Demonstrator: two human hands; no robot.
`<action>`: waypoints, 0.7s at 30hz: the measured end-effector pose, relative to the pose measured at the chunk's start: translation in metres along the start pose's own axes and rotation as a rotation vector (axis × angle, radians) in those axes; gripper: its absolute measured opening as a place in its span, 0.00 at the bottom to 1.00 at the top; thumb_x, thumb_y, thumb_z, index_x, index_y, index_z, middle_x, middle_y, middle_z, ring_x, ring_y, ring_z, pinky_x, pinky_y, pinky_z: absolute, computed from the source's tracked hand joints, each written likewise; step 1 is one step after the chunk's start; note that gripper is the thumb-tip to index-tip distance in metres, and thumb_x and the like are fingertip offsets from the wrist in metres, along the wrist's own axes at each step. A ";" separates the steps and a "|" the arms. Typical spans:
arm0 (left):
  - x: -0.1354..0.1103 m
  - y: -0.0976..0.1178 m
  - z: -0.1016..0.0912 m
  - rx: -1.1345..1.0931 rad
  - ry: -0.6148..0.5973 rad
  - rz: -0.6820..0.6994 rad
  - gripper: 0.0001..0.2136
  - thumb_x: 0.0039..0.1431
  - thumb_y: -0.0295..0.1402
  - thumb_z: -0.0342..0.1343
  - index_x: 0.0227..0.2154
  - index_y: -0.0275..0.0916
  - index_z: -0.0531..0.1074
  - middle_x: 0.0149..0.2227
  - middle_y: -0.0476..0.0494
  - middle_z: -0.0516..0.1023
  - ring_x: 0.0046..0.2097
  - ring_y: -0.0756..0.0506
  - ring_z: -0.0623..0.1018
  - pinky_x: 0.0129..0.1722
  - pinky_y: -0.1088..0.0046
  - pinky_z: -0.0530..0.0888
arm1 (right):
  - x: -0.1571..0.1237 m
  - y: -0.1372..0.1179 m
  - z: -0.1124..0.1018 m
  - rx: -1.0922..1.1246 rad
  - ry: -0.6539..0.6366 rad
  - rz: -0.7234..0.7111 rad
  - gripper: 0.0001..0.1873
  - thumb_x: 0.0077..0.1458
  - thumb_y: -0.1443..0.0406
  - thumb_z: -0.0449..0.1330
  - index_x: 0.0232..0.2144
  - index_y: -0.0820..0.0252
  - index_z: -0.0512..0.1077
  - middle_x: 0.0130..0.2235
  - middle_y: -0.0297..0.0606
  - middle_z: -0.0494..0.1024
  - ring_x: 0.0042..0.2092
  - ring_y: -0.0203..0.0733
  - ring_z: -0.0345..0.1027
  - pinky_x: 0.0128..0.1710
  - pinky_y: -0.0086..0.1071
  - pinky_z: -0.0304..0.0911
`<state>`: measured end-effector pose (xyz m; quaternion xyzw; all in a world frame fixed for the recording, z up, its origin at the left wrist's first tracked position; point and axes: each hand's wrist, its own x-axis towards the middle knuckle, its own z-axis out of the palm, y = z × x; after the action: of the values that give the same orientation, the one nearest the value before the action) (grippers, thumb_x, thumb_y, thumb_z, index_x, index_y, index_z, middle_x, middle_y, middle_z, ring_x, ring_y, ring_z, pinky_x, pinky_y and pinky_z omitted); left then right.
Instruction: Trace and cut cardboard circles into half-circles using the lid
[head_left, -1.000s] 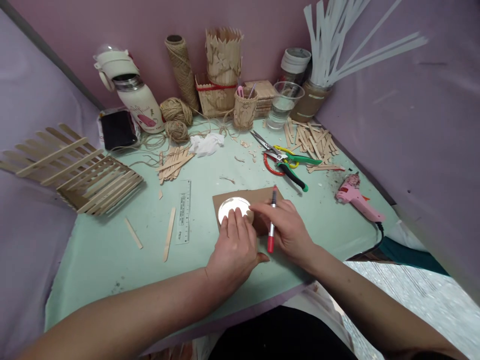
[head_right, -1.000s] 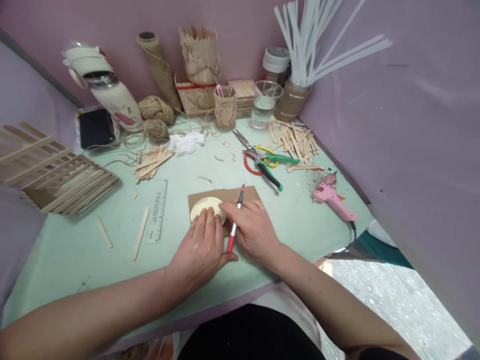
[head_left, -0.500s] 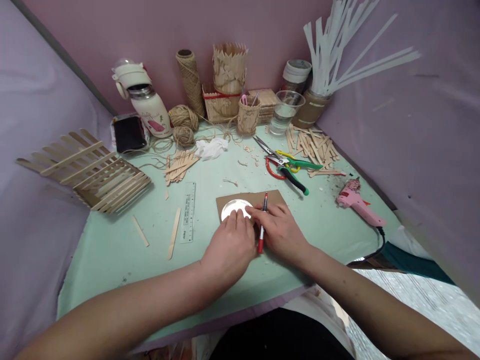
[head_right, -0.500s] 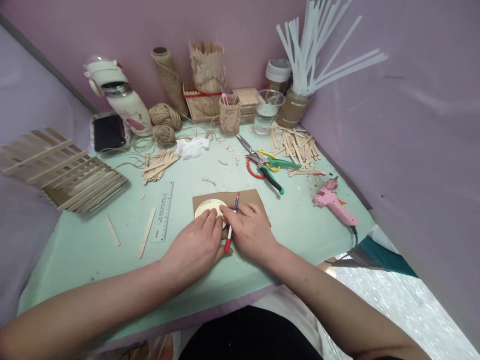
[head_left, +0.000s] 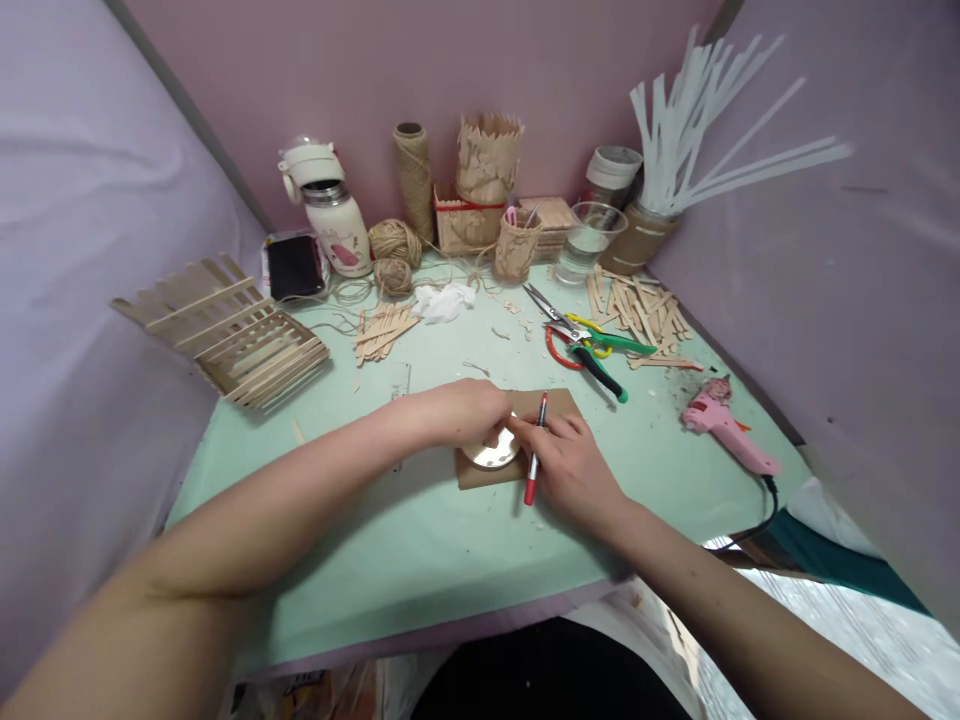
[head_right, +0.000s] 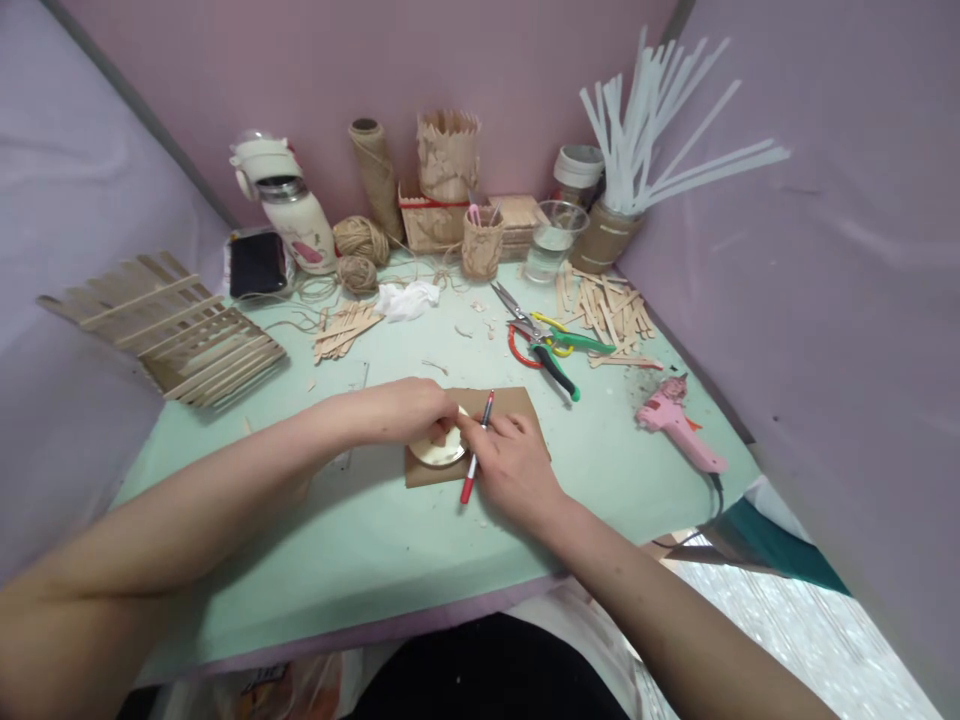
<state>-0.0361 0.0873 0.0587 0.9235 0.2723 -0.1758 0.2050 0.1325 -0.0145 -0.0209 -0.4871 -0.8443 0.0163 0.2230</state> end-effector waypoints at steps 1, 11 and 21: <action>0.001 0.002 -0.002 0.002 -0.018 0.000 0.07 0.55 0.27 0.55 0.30 0.36 0.78 0.28 0.43 0.79 0.28 0.47 0.72 0.26 0.73 0.60 | 0.001 0.000 0.000 0.000 -0.005 -0.001 0.25 0.57 0.79 0.49 0.55 0.65 0.69 0.43 0.48 0.80 0.45 0.49 0.70 0.43 0.42 0.59; 0.008 0.009 -0.007 0.069 -0.082 -0.004 0.10 0.50 0.27 0.62 0.37 0.32 0.81 0.32 0.37 0.82 0.29 0.44 0.76 0.28 0.71 0.64 | -0.018 -0.015 -0.018 0.162 0.237 0.093 0.18 0.63 0.72 0.51 0.53 0.55 0.66 0.36 0.39 0.78 0.34 0.44 0.69 0.38 0.39 0.61; 0.011 0.004 -0.004 0.140 -0.010 0.130 0.12 0.47 0.27 0.65 0.36 0.27 0.81 0.34 0.32 0.82 0.35 0.40 0.77 0.35 0.68 0.71 | -0.007 -0.085 -0.017 0.163 0.132 -0.139 0.13 0.58 0.74 0.55 0.45 0.59 0.69 0.25 0.34 0.68 0.25 0.39 0.61 0.25 0.32 0.57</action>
<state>-0.0246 0.0907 0.0586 0.9505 0.1977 -0.1853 0.1523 0.0733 -0.0684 0.0126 -0.4075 -0.8554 0.0372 0.3176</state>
